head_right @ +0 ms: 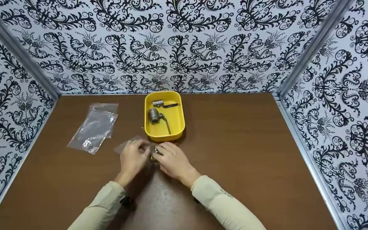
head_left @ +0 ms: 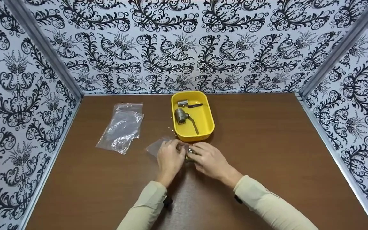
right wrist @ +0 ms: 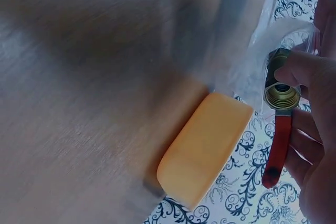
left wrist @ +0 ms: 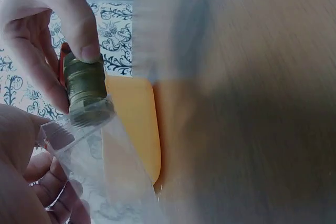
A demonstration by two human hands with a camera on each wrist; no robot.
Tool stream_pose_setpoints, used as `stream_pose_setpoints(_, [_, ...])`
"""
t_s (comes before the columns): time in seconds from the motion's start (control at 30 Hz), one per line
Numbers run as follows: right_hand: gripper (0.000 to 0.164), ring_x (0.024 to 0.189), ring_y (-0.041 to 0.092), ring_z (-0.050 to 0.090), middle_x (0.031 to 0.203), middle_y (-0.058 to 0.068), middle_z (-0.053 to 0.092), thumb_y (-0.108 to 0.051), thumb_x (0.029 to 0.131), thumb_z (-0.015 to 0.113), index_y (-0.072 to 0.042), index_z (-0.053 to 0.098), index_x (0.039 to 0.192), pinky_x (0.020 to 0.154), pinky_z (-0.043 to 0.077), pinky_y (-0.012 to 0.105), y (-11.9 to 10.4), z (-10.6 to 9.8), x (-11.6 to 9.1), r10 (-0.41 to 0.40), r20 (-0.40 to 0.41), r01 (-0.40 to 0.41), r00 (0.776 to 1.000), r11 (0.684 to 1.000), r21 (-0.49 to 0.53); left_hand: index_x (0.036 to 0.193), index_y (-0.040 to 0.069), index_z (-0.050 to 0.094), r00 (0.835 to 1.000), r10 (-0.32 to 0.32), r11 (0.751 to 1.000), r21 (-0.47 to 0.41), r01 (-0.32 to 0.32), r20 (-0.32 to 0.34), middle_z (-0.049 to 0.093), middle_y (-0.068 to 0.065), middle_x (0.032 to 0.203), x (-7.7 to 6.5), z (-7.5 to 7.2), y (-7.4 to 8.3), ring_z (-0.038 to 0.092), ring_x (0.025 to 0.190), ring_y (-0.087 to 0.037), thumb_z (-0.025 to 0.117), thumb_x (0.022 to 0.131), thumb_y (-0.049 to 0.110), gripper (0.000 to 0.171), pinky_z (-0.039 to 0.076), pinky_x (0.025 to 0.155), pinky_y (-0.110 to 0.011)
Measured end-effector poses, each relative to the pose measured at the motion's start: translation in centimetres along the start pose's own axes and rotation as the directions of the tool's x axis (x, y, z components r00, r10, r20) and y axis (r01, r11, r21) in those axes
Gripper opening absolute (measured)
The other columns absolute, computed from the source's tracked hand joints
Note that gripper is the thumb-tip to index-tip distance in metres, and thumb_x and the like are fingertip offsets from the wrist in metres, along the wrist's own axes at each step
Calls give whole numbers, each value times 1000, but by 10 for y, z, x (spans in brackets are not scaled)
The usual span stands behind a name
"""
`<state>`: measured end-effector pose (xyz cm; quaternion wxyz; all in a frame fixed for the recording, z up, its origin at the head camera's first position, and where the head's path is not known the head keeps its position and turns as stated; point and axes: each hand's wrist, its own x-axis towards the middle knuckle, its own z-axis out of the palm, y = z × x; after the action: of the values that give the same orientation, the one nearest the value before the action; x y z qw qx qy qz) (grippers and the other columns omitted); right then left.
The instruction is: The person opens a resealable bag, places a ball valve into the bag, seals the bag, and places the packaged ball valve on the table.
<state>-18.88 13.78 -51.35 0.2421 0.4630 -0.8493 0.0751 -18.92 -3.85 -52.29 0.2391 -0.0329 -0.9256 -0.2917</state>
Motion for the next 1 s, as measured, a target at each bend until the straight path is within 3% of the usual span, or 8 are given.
stream_pose_setpoints(0.17, [31, 109, 24, 65, 114, 8, 71, -16, 72, 76, -12, 72, 102, 101, 48, 38, -8, 3, 1, -57, -6, 57, 998, 997, -44, 80, 18, 72, 998, -45, 999, 0, 45, 32, 67, 4, 72, 1, -1, 3, 63, 74, -19, 71, 82, 21, 4, 52, 86, -37])
stream_pose_setpoints(0.33, [25, 105, 25, 65, 107, 8, 71, -14, 69, 75, -11, 70, 94, 98, 49, 39, -13, 10, -2, -87, -27, 85, 996, 994, -64, 81, 22, 74, 992, -113, 993, -27, 115, 58, 68, 8, 75, 1, -3, 6, 61, 80, -18, 73, 80, 27, 5, 49, 69, -37])
stream_pose_setpoints(0.47, [33, 106, 26, 65, 111, 10, 71, -16, 68, 77, -8, 71, 100, 97, 49, 39, -13, 13, -4, 12, -56, -14, 998, 999, -51, 81, 23, 73, 991, -121, 992, -40, 123, 59, 67, 8, 74, -1, -2, 6, 61, 79, -17, 73, 81, 28, 6, 49, 67, -37])
stream_pose_setpoints(0.6, [45, 107, 26, 64, 115, 9, 71, -17, 70, 78, -7, 71, 113, 96, 50, 39, -15, 11, -3, 160, -88, -164, 983, 985, -50, 81, 22, 72, 993, -105, 993, -50, 107, 47, 65, 8, 71, -3, 0, 5, 60, 75, -16, 73, 82, 28, 6, 48, 64, -36])
stream_pose_setpoints(0.67, [46, 107, 25, 64, 116, 8, 71, -17, 71, 78, -8, 70, 115, 95, 50, 39, -16, 10, -3, 179, -97, -184, 979, 981, -54, 81, 22, 70, 995, -97, 994, -53, 99, 36, 64, 8, 70, -3, 0, 5, 59, 73, -16, 72, 82, 26, 5, 48, 64, -35])
stream_pose_setpoints(0.73, [44, 109, 25, 64, 118, 9, 70, -16, 71, 78, -8, 71, 113, 96, 50, 39, -18, 10, -3, 148, -95, -154, 984, 986, -61, 81, 21, 69, 994, -104, 993, -56, 106, 34, 62, 8, 69, -3, 1, 4, 57, 71, -16, 72, 81, 25, 5, 47, 63, -35])
stream_pose_setpoints(0.9, [28, 112, 26, 63, 118, 11, 69, -17, 76, 76, -9, 72, 103, 99, 49, 40, -20, 17, -4, -11, -92, 7, 996, 999, -45, 81, 21, 68, 990, -130, 984, -113, 136, 58, 59, 5, 69, -4, 1, 5, 56, 69, -16, 72, 82, 26, 7, 44, 61, -33])
stream_pose_setpoints(1.0, [24, 112, 26, 64, 116, 11, 70, -18, 79, 75, -9, 73, 100, 99, 49, 41, -19, 22, -5, -20, -106, 19, 994, 1000, -8, 80, 20, 68, 988, -136, 978, -149, 146, 75, 58, 4, 69, -6, 2, 4, 55, 69, -15, 73, 83, 26, 8, 44, 61, -32])
